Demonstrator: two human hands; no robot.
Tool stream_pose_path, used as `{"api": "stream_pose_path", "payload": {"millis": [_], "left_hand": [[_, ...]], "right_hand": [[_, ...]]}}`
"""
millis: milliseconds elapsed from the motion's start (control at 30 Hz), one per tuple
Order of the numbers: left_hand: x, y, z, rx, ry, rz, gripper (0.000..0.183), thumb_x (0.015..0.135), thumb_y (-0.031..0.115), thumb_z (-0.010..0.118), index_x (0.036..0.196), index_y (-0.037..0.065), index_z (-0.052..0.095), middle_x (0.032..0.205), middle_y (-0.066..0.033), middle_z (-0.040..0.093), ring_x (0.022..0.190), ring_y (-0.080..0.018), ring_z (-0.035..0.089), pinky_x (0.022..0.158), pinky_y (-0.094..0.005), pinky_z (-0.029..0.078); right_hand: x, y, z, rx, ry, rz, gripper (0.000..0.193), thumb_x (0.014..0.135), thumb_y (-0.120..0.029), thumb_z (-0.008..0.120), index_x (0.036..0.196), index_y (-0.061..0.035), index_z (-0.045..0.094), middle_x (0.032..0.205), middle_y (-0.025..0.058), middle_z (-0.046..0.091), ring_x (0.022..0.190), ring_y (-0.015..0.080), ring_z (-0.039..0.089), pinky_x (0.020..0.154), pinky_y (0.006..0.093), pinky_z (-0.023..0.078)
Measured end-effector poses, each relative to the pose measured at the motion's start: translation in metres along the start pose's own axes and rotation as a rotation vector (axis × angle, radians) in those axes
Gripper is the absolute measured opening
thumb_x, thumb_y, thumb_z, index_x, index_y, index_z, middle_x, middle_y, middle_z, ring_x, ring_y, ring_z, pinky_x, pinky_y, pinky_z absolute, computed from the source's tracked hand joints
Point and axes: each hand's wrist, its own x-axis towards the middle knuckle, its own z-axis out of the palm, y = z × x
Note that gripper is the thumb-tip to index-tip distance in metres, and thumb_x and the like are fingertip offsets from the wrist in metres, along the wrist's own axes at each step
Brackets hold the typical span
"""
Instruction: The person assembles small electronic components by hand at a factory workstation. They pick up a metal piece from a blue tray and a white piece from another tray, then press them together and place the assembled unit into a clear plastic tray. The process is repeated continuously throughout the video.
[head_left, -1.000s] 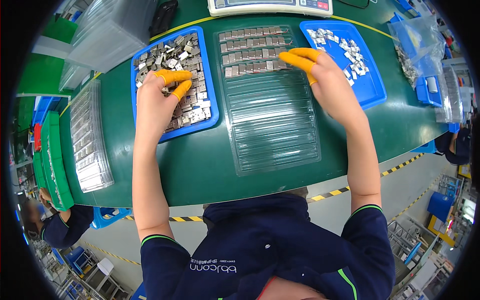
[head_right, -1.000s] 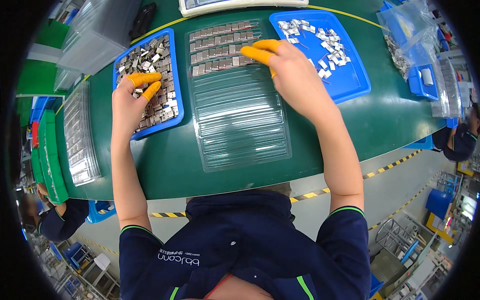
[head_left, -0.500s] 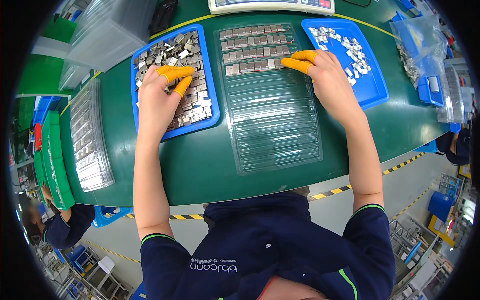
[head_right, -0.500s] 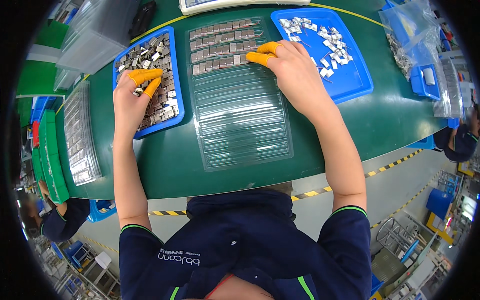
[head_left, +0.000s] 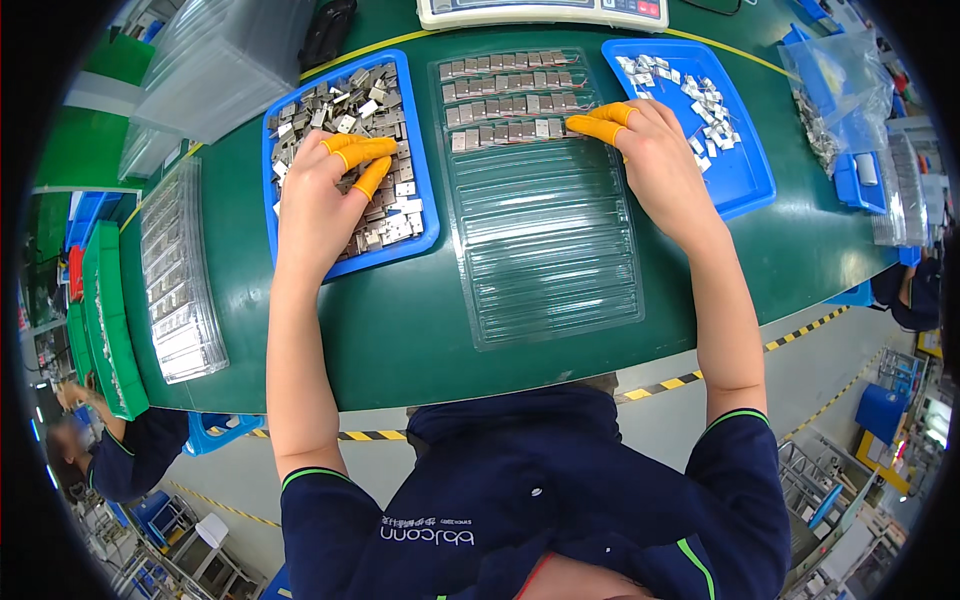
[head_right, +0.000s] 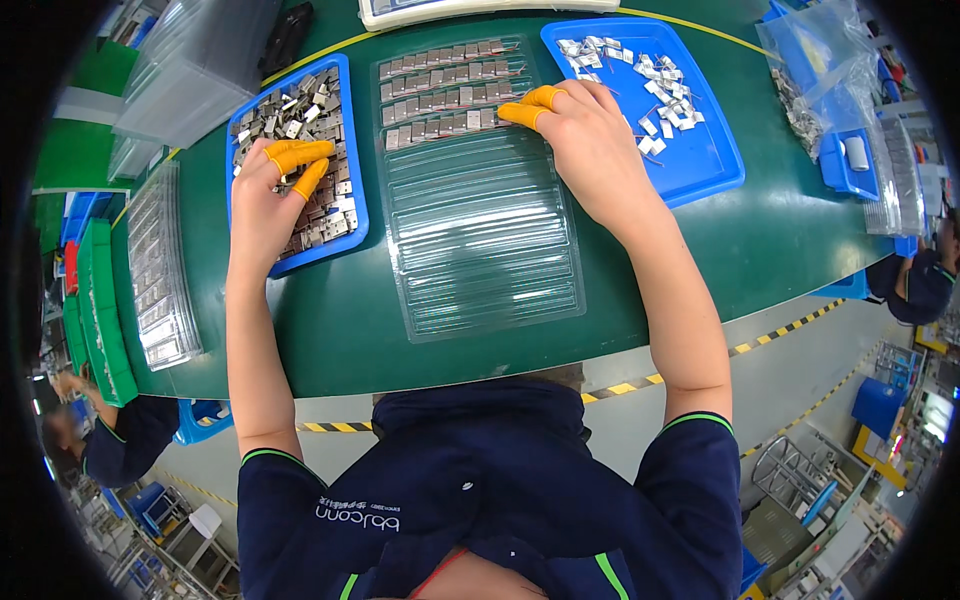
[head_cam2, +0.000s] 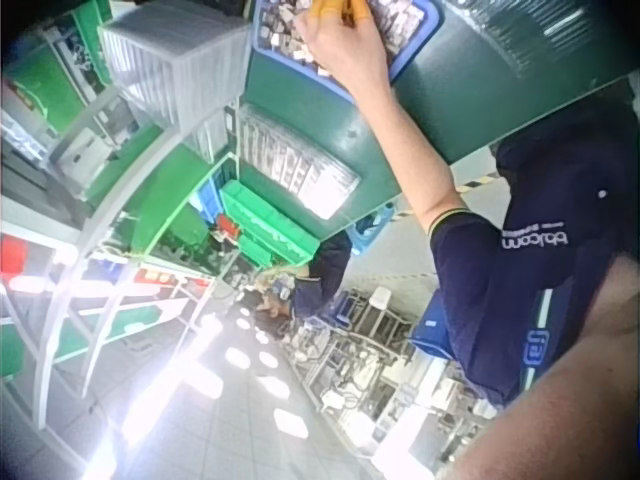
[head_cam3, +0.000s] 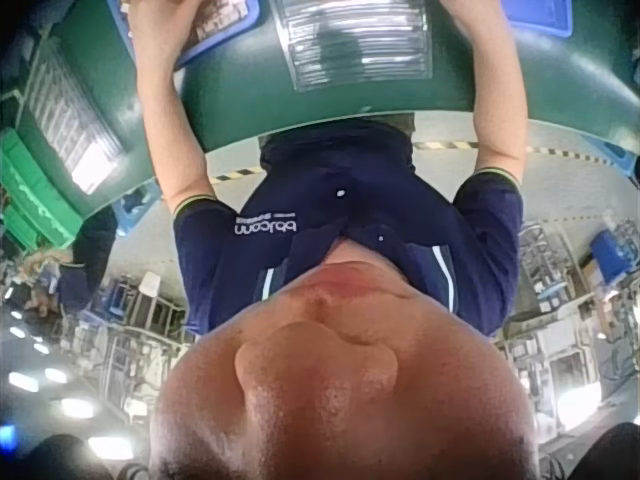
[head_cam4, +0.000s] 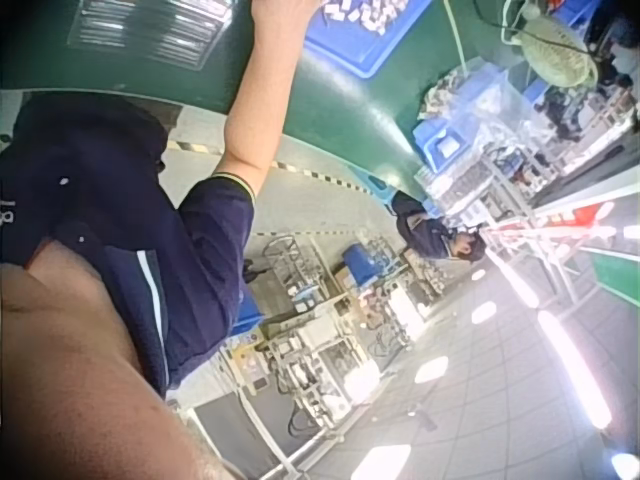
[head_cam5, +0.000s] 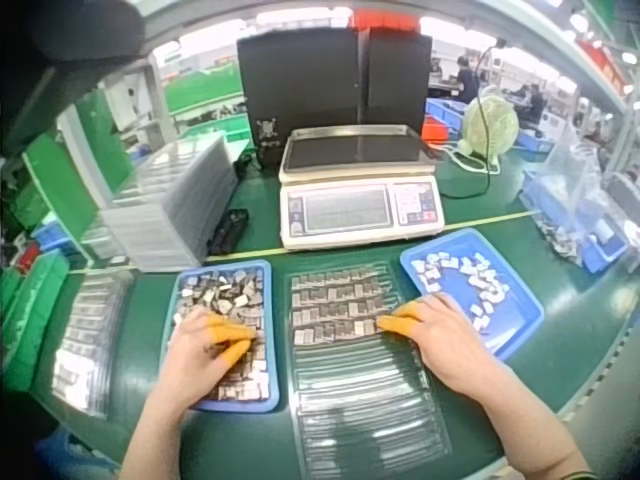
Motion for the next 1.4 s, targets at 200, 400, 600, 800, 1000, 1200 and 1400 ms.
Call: {"api": "stream_pose_path", "payload": {"millis": [200,400,600,800,1000,1200,1400], "left_hand": [[0.0,-0.002,-0.002,0.017,0.005,-0.016,0.02,0.07,0.004,0.069,0.09,0.001,0.068,0.077,-0.0109,0.061,0.08,-0.0247,0.054,0.067,-0.0345,0.045],[0.003,0.005,-0.007,-0.018,0.03,-0.045,0.021,0.07,0.004,0.069,0.091,0.003,0.069,0.078,-0.01,0.061,0.079,-0.0237,0.054,0.067,-0.0331,0.045],[0.003,-0.005,-0.012,-0.037,-0.054,-0.037,0.026,0.067,0.003,0.072,0.092,0.004,0.069,0.087,-0.0086,0.063,0.081,-0.022,0.054,0.074,-0.0294,0.043],[0.002,-0.005,-0.013,-0.093,-0.192,-0.067,0.028,0.064,0.009,0.076,0.091,0.005,0.07,0.086,-0.0069,0.062,0.084,-0.0226,0.048,0.075,-0.0306,0.043],[0.003,-0.001,-0.013,-0.091,-0.224,-0.02,0.023,0.066,0.005,0.073,0.088,0.003,0.069,0.086,-0.0075,0.061,0.087,-0.0238,0.048,0.077,-0.0312,0.042],[0.003,0.0,-0.006,-0.245,-0.134,-0.147,0.021,0.069,0.001,0.071,0.089,0.0,0.065,0.087,-0.0081,0.065,0.079,-0.0181,0.057,0.071,-0.0299,0.047],[-0.007,0.034,0.015,-1.062,0.062,-0.348,0.021,0.075,-0.005,0.068,0.096,-0.005,0.065,0.093,-0.0108,0.066,0.084,-0.0165,0.064,0.078,-0.027,0.052]], "right_hand": [[0.0,-0.001,0.004,0.019,-0.005,-0.018,0.027,0.075,0.0,0.051,0.098,-0.0039,0.065,0.096,0.0105,0.061,0.103,0.0255,0.051,0.096,0.0367,0.036],[0.003,0.009,-0.006,0.088,0.091,0.081,0.021,0.077,-0.003,0.058,0.096,-0.0033,0.065,0.089,0.0133,0.062,0.094,0.0298,0.056,0.087,0.0372,0.042],[-0.023,0.064,-0.037,0.327,-0.052,0.462,0.028,0.07,-0.007,0.07,0.098,-0.0048,0.067,0.083,0.013,0.061,0.075,0.0253,0.056,0.074,0.0333,0.045],[-0.024,0.061,-0.048,0.279,-0.208,0.627,0.03,0.064,-0.002,0.072,0.093,-0.0016,0.067,0.076,0.0089,0.059,0.069,0.0198,0.053,0.069,0.0302,0.046],[-0.02,0.063,-0.041,0.288,-0.192,0.658,0.024,0.067,-0.002,0.071,0.09,-0.0005,0.067,0.077,0.0119,0.064,0.072,0.0196,0.06,0.068,0.0292,0.048],[-0.012,0.059,-0.035,0.417,0.214,0.697,0.021,0.07,-0.008,0.073,0.089,-0.0022,0.068,0.08,0.0094,0.067,0.073,0.0162,0.063,0.068,0.0262,0.049],[0.001,0.025,-0.02,0.522,0.331,0.673,0.019,0.07,-0.008,0.074,0.086,0.0004,0.068,0.083,0.0064,0.069,0.077,0.0118,0.065,0.07,0.023,0.05]]}}
